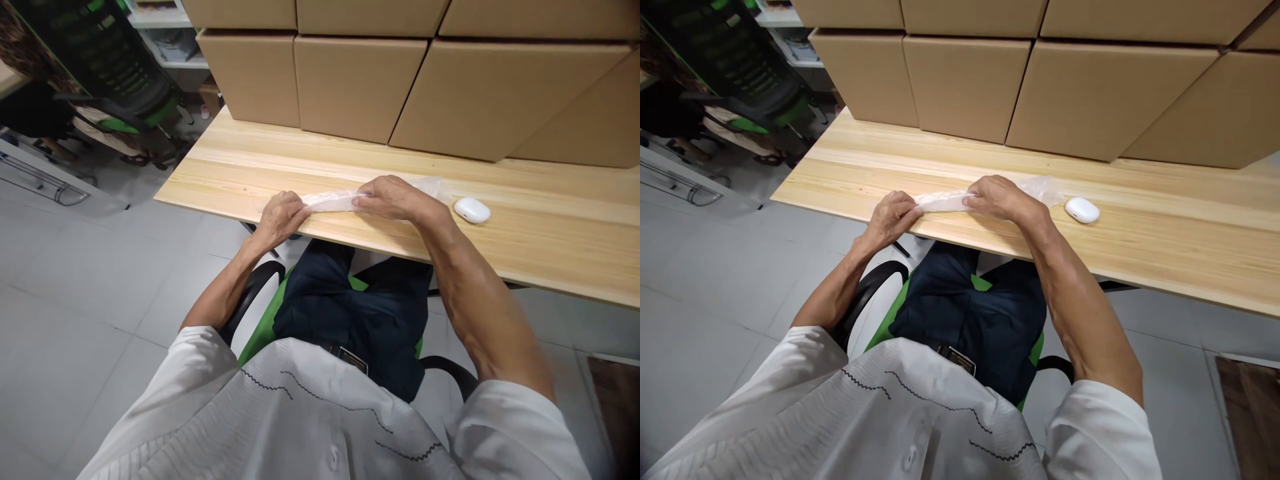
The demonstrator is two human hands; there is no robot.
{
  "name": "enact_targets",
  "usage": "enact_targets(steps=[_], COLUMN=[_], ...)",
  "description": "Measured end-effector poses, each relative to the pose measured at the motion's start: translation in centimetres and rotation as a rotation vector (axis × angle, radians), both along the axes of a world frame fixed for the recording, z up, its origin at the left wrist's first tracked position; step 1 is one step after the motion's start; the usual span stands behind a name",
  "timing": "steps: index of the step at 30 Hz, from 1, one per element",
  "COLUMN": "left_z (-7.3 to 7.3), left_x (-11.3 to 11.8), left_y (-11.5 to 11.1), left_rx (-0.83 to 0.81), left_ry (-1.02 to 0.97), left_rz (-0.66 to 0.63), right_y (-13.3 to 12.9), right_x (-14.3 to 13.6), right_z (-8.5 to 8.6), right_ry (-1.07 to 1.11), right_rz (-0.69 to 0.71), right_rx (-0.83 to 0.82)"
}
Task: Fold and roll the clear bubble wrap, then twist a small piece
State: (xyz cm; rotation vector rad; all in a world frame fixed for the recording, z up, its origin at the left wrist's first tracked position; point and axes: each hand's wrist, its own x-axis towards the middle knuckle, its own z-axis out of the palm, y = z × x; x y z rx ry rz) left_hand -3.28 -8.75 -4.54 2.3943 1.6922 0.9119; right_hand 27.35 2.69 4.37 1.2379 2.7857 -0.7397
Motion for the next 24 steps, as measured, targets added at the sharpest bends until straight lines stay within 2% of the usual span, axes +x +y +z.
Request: enact_targets(steps=[4,10,16,21,24], left_z=[1.3,2.3,2.5,2.4,1.7], left_x=[-0.8,-0.9,-0.8,-1.3,-1.6], left_y=[0.3,1.0,1.0,1.1,1.1], left_rx=[-0.124,-0.215,-0.239,-0.258,-0.21], left_ry=[-0.152,-0.143,-0.107,-0.085,-0.052], left_rz=[0.052,0.232,0.293,0.302,0.29], right_y=[0.1,1.5,1.9,1.3,1.1], right_x=[-0.7,-1.7,-2.7,-3.3,-3.5], right_z=[1.1,-0.4,-1.5,-0.7,-0.2], right_ry=[0.016,-0.036,-0.146,-0.22,-0.244], right_rz=[-0.076,-0.085,-0.114,-0.11,-0.068], right_rx=[-0.072,0.046,0.125,0.118,0.095])
